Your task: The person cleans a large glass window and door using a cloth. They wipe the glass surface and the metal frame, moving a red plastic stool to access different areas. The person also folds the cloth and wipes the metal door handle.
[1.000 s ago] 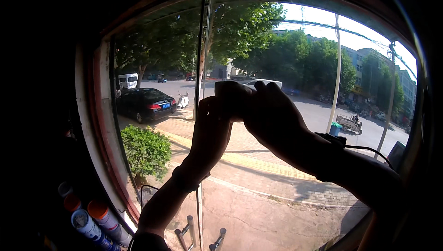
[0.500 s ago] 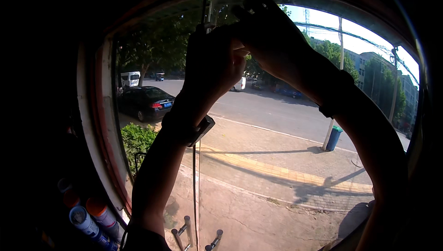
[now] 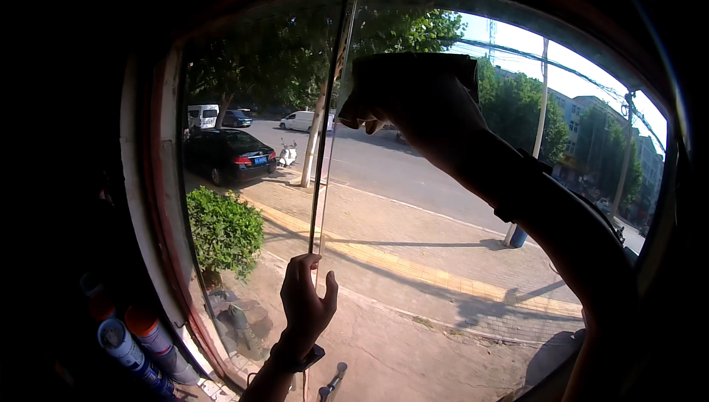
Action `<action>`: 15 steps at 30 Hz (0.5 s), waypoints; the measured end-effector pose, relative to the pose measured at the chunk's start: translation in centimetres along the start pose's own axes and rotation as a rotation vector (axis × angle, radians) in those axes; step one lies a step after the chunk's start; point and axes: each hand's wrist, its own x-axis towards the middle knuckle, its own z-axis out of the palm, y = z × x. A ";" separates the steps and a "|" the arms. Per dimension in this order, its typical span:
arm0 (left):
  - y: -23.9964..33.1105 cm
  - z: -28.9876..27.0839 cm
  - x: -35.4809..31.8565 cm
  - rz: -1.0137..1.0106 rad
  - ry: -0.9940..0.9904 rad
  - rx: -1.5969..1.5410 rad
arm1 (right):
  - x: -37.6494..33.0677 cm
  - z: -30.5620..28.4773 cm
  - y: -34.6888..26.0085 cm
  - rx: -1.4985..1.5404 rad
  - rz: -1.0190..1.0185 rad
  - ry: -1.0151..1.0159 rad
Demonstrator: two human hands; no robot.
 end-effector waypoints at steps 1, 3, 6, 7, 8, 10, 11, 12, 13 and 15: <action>-1.0 0.6 -2.0 -0.078 -0.044 0.001 | -0.1 0.7 0.0 0.037 0.008 -0.033; -2.9 0.4 -4.9 0.016 -0.080 0.224 | -0.1 2.7 -0.5 0.076 0.002 -0.030; -3.3 1.3 -8.0 -0.076 -0.145 0.141 | -0.5 2.3 0.1 0.088 -0.003 -0.025; -3.4 1.2 -8.6 -0.080 -0.156 0.156 | -0.6 2.1 0.0 0.093 -0.002 -0.023; -3.4 1.3 -9.0 -0.067 -0.147 0.135 | -0.6 1.9 -0.1 0.098 -0.002 -0.020; -3.1 1.5 -9.1 -0.042 -0.133 0.099 | -1.1 1.5 -1.0 0.062 -0.007 -0.010; -2.8 1.7 -9.1 -0.065 -0.176 0.098 | -1.3 1.4 -1.1 0.018 -0.025 -0.016; -2.1 1.9 -9.1 -0.096 -0.237 0.109 | -1.7 1.3 -1.1 -0.031 -0.048 -0.034; -1.5 2.4 -9.1 -0.126 -0.301 0.112 | -2.0 1.3 -0.8 -0.085 -0.071 -0.058; -2.2 4.0 -11.2 -0.082 -0.307 0.104 | -2.8 0.6 0.1 -0.165 -0.080 -0.133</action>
